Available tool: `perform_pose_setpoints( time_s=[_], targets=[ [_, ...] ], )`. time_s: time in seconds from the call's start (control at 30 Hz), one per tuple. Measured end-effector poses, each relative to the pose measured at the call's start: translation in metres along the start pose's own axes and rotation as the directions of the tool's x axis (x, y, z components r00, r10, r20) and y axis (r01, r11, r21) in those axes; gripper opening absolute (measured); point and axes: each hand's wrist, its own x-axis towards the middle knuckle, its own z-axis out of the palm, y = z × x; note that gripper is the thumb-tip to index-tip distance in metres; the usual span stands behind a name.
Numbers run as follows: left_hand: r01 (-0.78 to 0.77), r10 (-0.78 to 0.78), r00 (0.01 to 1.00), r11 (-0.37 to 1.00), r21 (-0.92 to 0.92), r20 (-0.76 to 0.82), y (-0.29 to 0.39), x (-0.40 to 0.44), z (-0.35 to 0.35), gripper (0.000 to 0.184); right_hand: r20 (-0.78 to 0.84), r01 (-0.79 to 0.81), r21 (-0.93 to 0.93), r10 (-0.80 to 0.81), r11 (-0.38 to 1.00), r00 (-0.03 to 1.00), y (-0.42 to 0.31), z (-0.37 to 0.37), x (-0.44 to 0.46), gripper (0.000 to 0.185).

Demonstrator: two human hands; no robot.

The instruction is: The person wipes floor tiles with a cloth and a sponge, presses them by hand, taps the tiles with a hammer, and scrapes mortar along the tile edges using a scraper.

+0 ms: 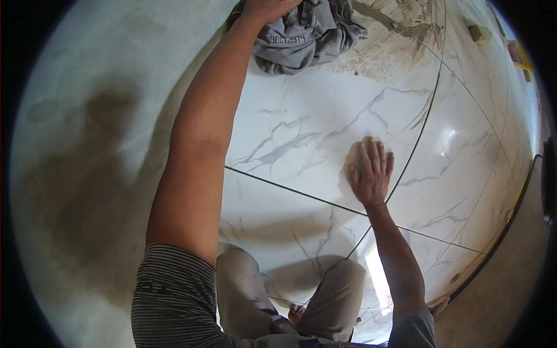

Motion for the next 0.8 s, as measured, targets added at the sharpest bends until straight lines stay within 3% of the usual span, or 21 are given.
perform_pose_setpoints(
  time_s=[0.03, 0.07, 0.23, 0.3, 0.37, 0.5, 0.63, 0.67, 0.73, 0.8],
  targets=[
    [-0.018, 0.018, 1.000, 1.000, -0.025, -0.004, -0.004, -0.002, 0.001, 0.082, -0.005, 0.002, 0.002, -0.002, 1.000, 1.000, 0.000, 0.001, 0.000, 0.057],
    [0.081, -0.074, 0.994, 0.993, -0.084, 0.084, 0.008, -0.019, -0.011, 0.077, -0.029, 0.010, 0.003, -0.009, 1.000, 1.000, 0.000, 0.001, -0.001, 0.057],
    [0.011, -0.009, 1.000, 0.996, -0.091, 0.025, -0.024, -0.092, 0.000, 0.069, -0.103, 0.035, -0.001, -0.035, 0.999, 0.994, 0.003, 0.006, -0.002, 0.056],
    [-0.240, 0.211, 0.950, 0.965, -0.104, -0.232, -0.042, -0.132, 0.006, 0.068, -0.093, 0.033, -0.023, -0.035, 0.999, 0.995, 0.001, 0.006, -0.002, 0.056],
    [-0.195, 0.181, 0.978, 0.971, -0.139, -0.106, -0.039, -0.179, -0.012, 0.056, -0.112, 0.042, -0.018, -0.043, 0.999, 0.993, 0.003, 0.007, -0.003, 0.056],
    [-0.211, 0.197, 0.970, 0.973, -0.090, -0.141, -0.059, -0.283, -0.016, 0.060, -0.126, 0.050, -0.022, -0.053, 0.998, 0.991, 0.002, 0.008, -0.003, 0.057],
    [-0.030, 0.040, 0.998, 0.984, -0.176, 0.057, -0.079, -0.394, -0.038, 0.064, -0.114, 0.047, -0.021, -0.049, 0.999, 0.992, 0.002, 0.006, -0.004, 0.058],
    [-0.077, 0.078, 0.997, 0.985, -0.154, 0.005, -0.086, -0.426, -0.040, 0.065, -0.116, 0.035, -0.005, -0.035, 0.999, 0.993, 0.001, 0.007, -0.003, 0.058],
    [-0.130, 0.125, 0.991, 0.982, -0.138, -0.049, -0.083, -0.436, -0.040, 0.065, -0.111, 0.029, -0.013, -0.030, 0.999, 0.993, 0.000, 0.007, -0.003, 0.058],
    [-0.089, 0.088, 0.996, 0.986, -0.139, -0.011, -0.080, -0.424, -0.037, 0.068, -0.095, 0.026, -0.012, -0.027, 1.000, 0.995, 0.000, 0.005, -0.003, 0.058]
  ],
)
